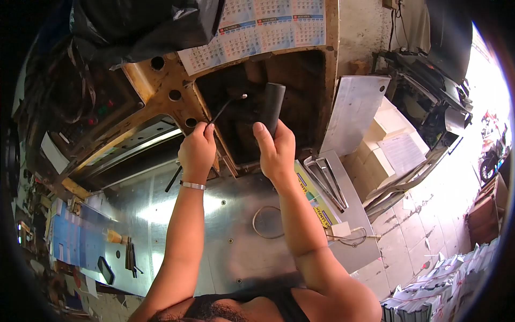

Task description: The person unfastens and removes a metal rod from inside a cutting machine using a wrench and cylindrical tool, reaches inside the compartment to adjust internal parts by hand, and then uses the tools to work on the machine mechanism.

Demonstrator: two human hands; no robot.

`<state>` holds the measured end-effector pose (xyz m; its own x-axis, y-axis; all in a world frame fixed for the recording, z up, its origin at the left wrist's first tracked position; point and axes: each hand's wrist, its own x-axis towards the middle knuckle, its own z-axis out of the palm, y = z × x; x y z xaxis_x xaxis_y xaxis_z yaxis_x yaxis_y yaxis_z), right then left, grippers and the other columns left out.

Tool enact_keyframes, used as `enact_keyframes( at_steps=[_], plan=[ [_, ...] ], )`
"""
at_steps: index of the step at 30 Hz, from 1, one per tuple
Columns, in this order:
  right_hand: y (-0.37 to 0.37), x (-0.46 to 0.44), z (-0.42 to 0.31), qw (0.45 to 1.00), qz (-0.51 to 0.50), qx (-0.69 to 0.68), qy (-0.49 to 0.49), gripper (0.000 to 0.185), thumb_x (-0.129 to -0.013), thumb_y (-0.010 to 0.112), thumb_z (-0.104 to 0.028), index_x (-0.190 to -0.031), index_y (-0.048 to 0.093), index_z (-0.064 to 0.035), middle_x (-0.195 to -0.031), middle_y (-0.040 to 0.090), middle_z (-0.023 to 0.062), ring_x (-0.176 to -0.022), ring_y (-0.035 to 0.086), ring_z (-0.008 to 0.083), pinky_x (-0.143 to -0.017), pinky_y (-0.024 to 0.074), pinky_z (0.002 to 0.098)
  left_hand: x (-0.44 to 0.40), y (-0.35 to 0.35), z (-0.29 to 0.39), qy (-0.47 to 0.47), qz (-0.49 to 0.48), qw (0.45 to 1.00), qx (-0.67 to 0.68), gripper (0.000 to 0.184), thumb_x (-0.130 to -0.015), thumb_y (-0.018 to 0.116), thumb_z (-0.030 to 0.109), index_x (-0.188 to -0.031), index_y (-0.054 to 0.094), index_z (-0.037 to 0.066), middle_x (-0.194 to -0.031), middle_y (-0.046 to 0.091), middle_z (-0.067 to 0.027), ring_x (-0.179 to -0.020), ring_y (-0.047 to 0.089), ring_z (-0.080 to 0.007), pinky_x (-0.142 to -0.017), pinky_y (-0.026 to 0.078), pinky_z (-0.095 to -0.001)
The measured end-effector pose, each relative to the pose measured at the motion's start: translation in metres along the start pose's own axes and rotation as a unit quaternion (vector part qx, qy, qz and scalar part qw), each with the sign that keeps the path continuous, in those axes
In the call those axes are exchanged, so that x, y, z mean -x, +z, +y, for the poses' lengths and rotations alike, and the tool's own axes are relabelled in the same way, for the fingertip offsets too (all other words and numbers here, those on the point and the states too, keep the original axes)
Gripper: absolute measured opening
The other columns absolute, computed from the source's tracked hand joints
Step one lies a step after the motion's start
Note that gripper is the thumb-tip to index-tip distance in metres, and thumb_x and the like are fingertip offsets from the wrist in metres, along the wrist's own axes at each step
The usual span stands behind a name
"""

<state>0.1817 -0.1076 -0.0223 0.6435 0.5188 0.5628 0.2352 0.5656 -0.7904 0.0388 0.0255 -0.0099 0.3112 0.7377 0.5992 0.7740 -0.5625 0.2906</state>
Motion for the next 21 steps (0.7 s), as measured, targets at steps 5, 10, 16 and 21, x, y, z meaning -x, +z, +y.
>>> enact_keyframes(
  at_steps=[5,10,16,21],
  plan=[
    [0.019,-0.027,0.021,0.996,-0.014,0.006,-0.086,0.038,-0.102,0.065,-0.035,-0.085,0.061,-0.0013,-0.069,0.053,-0.0029,-0.066,0.047,0.0069,-0.059,0.0385,0.0290,0.000,-0.005,0.000,-0.008,-0.016,1.000,0.015,0.032,-0.106,0.051,0.042,-0.101,0.067,0.014,-0.083,0.074,-0.0177,-0.081,0.071,-0.0435,-0.068,0.056,-0.0540],
    [-0.008,-0.030,0.011,0.984,-0.078,0.050,0.150,0.043,-0.102,0.064,-0.039,-0.077,0.060,-0.0040,-0.067,0.050,-0.0042,-0.062,0.044,0.0053,-0.055,0.0345,0.0273,-0.002,-0.006,0.006,-0.026,-0.043,0.999,-0.008,0.033,-0.106,0.051,0.041,-0.096,0.065,0.013,-0.083,0.073,-0.0200,-0.083,0.071,-0.0452,-0.069,0.056,-0.0552],
    [-0.002,-0.013,0.006,0.997,0.008,-0.072,0.004,0.043,-0.104,0.061,-0.042,-0.083,0.062,-0.0053,-0.064,0.047,-0.0059,-0.055,0.038,0.0029,-0.050,0.0261,0.0234,0.000,0.002,-0.002,0.002,-0.005,1.000,0.012,0.031,-0.105,0.053,0.040,-0.095,0.065,0.013,-0.078,0.072,-0.0189,-0.077,0.071,-0.0445,-0.065,0.056,-0.0535],
    [0.003,-0.033,0.033,0.986,-0.087,0.086,0.114,0.044,-0.103,0.063,-0.042,-0.081,0.061,-0.0037,-0.069,0.054,-0.0040,-0.062,0.045,0.0061,-0.056,0.0351,0.0267,-0.002,-0.001,0.001,-0.011,-0.008,1.000,0.019,0.034,-0.106,0.052,0.041,-0.095,0.065,0.012,-0.079,0.072,-0.0203,-0.079,0.070,-0.0460,-0.066,0.056,-0.0548]
  ],
)
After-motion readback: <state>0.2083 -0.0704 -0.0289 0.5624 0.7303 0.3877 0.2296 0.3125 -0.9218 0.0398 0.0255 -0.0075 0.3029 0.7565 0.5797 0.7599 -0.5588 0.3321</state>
